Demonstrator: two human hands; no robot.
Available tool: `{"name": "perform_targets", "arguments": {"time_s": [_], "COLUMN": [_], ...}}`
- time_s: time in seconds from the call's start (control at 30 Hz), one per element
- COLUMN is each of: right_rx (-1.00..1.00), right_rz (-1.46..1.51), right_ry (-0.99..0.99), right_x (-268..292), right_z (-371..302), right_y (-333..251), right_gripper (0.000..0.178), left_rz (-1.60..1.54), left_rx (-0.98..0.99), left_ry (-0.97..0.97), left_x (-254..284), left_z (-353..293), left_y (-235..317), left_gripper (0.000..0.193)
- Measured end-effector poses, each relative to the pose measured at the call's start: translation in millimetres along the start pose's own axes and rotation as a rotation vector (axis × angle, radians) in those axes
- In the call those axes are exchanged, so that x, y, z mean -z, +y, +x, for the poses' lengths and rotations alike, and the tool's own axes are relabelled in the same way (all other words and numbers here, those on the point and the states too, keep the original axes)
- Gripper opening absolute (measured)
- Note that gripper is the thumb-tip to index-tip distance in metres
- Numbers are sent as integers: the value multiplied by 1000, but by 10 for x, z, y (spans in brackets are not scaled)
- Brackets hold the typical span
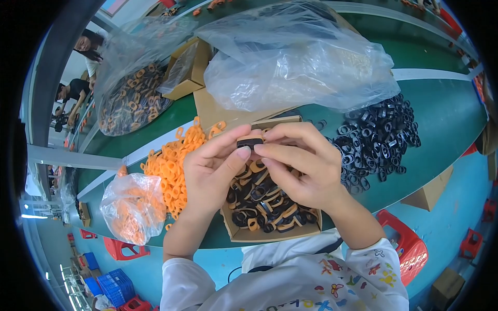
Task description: The person assembles small orange and black plastic components by hand.
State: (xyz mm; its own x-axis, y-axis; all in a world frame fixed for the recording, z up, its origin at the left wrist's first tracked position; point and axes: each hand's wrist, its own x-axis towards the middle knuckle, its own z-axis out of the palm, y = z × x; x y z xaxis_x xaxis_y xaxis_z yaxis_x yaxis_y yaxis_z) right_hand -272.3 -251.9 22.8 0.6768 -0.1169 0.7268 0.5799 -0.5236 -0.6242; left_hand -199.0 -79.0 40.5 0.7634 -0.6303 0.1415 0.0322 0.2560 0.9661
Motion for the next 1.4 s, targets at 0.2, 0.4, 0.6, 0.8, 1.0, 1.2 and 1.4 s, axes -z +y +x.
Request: {"name": "perform_targets", "arguments": {"time_s": [0.2, 0.4, 0.6, 0.8, 1.0, 1.2, 1.4], "right_rx": [-208, -536, -538, -480, -495, -532, -545], "right_rz": [-65, -416, -631, -583, -626, -576, -612], "right_ry": [2, -152, -274, -291, -351, -332, -301], "right_x": [298, 616, 711, 503, 460, 444, 449], "right_z": [70, 65, -39, -62, -131, -148, -121], "right_y": [73, 317, 423, 443, 528, 562, 531], "right_gripper": [21, 17, 32, 39, 35, 40, 40], "left_rz": [-286, -566, -376, -191, 169, 131, 34], "left_rx": [248, 380, 304, 166, -141, -97, -68], "left_ry": [73, 96, 104, 75, -58, -14, 19], "left_x": [93, 165, 172, 152, 168, 151, 143], "left_z": [51, 118, 108, 74, 71, 62, 54], "left_y": [73, 170, 110, 67, 45, 74, 58], "left_gripper": [38, 36, 35, 30, 27, 25, 24]}}
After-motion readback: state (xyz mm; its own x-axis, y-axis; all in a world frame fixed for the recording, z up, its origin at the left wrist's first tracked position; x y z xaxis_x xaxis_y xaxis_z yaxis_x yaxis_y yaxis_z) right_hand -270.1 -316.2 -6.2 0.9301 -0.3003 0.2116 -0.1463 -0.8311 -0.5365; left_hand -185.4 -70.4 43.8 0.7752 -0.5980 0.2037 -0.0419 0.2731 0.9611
